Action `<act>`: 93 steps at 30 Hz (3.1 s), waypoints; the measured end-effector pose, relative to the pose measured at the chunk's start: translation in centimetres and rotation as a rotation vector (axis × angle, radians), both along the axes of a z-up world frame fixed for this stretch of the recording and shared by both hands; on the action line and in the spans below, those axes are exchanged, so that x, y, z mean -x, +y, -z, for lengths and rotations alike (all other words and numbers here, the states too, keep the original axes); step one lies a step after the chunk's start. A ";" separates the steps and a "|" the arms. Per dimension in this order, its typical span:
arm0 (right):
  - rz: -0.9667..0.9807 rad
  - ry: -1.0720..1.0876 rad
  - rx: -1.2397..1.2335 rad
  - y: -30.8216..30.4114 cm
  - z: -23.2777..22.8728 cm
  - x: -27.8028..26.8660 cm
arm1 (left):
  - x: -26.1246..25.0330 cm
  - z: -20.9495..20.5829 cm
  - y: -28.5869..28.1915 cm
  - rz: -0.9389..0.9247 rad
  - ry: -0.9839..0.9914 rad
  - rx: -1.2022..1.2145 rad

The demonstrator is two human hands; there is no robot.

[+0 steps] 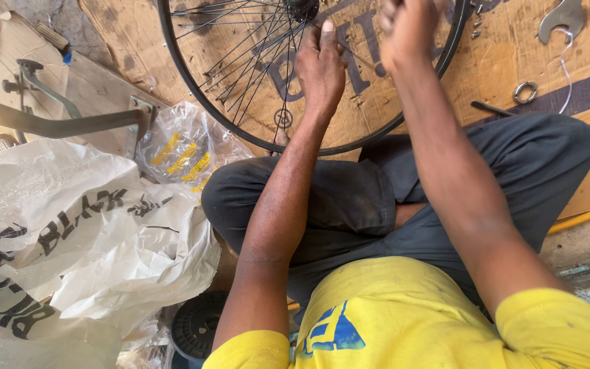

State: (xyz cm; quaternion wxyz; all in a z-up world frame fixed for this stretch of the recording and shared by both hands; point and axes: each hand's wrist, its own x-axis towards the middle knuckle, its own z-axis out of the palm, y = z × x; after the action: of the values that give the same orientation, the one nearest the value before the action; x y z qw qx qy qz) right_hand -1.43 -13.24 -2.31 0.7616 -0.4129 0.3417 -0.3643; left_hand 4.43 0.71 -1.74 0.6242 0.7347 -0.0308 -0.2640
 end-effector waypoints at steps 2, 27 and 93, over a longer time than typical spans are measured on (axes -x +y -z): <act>0.063 0.008 0.212 2.4 -1.9 4.6 | -0.1 -0.2 -0.2 0.030 0.044 0.017; 0.134 0.075 -0.265 2.1 2.1 15.7 | 6.7 -3.7 2.3 0.739 0.397 0.072; -0.044 0.312 0.426 11.1 -1.8 17.2 | 6.8 -2.5 1.0 0.600 0.191 0.049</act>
State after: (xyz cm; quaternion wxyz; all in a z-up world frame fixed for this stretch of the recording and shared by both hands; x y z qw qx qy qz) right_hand -18.65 -2.11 -0.53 0.6032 -0.6225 0.3616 -0.3432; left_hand -2.37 1.73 0.73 0.5361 0.6494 -0.1936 -0.5034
